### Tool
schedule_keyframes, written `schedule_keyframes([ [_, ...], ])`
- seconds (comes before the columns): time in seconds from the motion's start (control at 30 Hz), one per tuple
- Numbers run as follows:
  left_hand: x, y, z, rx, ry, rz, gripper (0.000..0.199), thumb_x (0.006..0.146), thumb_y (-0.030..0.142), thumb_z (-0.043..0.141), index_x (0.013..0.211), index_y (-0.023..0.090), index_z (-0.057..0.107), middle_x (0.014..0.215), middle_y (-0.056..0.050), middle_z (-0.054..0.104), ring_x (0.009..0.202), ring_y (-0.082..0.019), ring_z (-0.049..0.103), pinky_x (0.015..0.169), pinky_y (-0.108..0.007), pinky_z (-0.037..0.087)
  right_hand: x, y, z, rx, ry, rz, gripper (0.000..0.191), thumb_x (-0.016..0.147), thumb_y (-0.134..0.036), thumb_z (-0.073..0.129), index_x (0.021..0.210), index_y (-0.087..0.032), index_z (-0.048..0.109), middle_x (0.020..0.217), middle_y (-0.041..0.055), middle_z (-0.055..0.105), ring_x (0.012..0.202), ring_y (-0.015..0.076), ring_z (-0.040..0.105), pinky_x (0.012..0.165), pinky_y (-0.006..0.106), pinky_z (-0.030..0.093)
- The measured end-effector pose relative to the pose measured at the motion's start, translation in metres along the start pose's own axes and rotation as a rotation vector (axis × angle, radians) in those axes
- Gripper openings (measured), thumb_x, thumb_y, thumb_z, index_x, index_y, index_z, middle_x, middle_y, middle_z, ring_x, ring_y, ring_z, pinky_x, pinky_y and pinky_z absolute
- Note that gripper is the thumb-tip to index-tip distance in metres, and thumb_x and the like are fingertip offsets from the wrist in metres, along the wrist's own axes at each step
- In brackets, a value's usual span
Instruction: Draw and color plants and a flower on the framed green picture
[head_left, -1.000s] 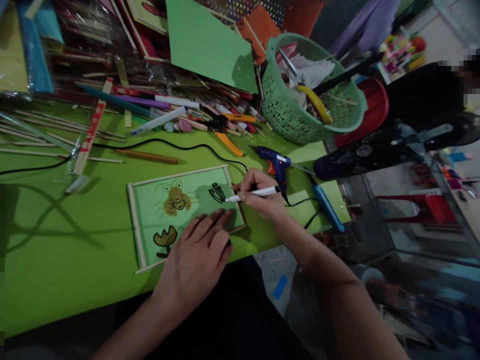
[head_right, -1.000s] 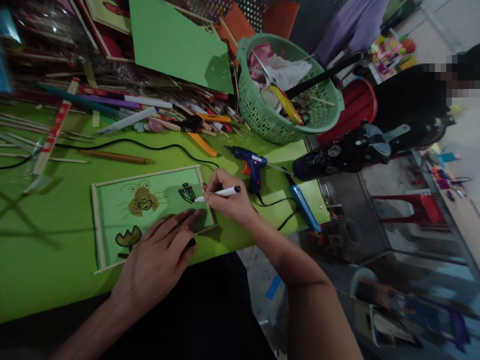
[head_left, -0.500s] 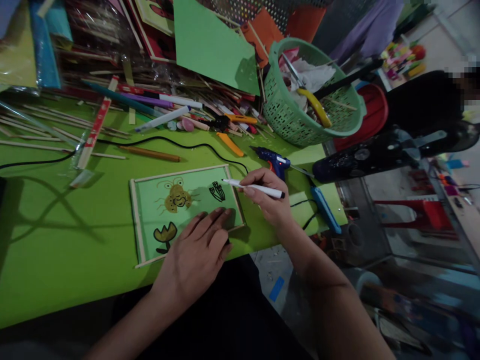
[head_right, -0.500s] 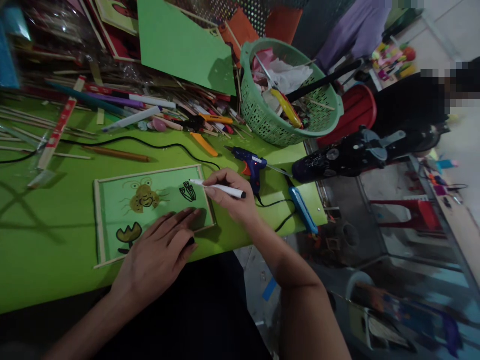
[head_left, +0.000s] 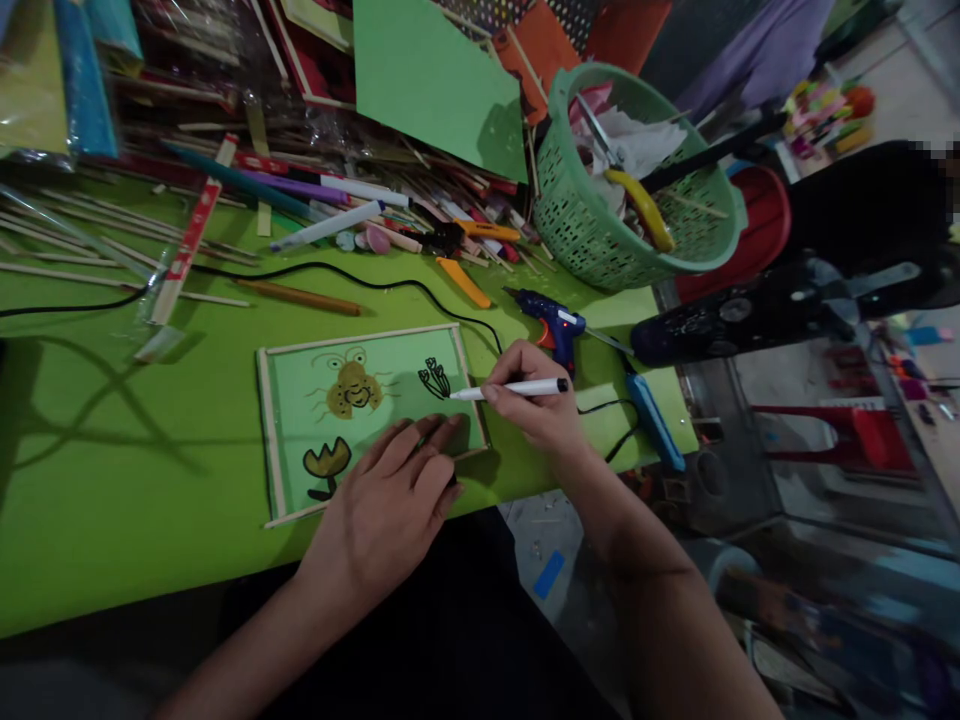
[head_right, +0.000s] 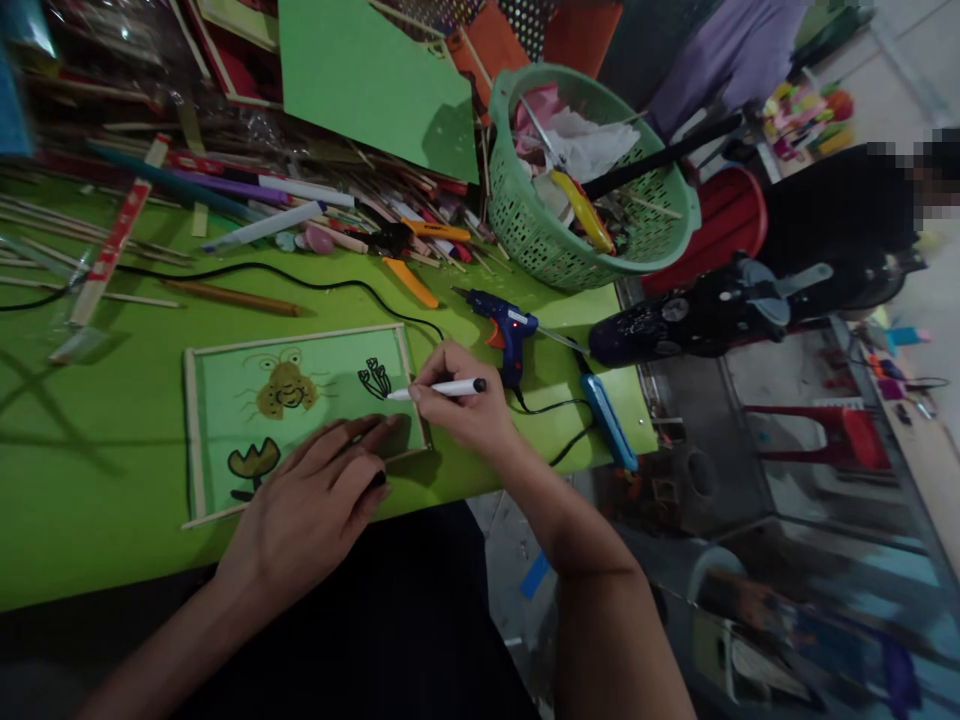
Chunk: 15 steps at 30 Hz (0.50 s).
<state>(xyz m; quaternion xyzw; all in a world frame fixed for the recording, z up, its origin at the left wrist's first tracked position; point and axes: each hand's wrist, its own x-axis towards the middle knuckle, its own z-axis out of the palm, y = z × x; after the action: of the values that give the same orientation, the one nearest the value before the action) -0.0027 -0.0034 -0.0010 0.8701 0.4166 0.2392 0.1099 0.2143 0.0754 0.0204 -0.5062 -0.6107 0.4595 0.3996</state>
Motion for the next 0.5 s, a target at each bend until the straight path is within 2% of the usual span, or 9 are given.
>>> schedule_keyframes([
  [0.5,0.0008,0.0001,-0.0010,-0.039,0.007,-0.002,0.013,0.107,0.017,0.054,0.103,0.021,0.065,0.142,-0.013,0.076,0.134,-0.030,0.069,0.115,-0.052,0.059,-0.0006,0.0027,-0.0005,-0.044,-0.017,0.032,0.016,0.087,-0.032,0.079,0.080,-0.024,0.066,0.071,-0.0036,0.061,0.061,0.0133,0.048,0.056,0.029,0.034],
])
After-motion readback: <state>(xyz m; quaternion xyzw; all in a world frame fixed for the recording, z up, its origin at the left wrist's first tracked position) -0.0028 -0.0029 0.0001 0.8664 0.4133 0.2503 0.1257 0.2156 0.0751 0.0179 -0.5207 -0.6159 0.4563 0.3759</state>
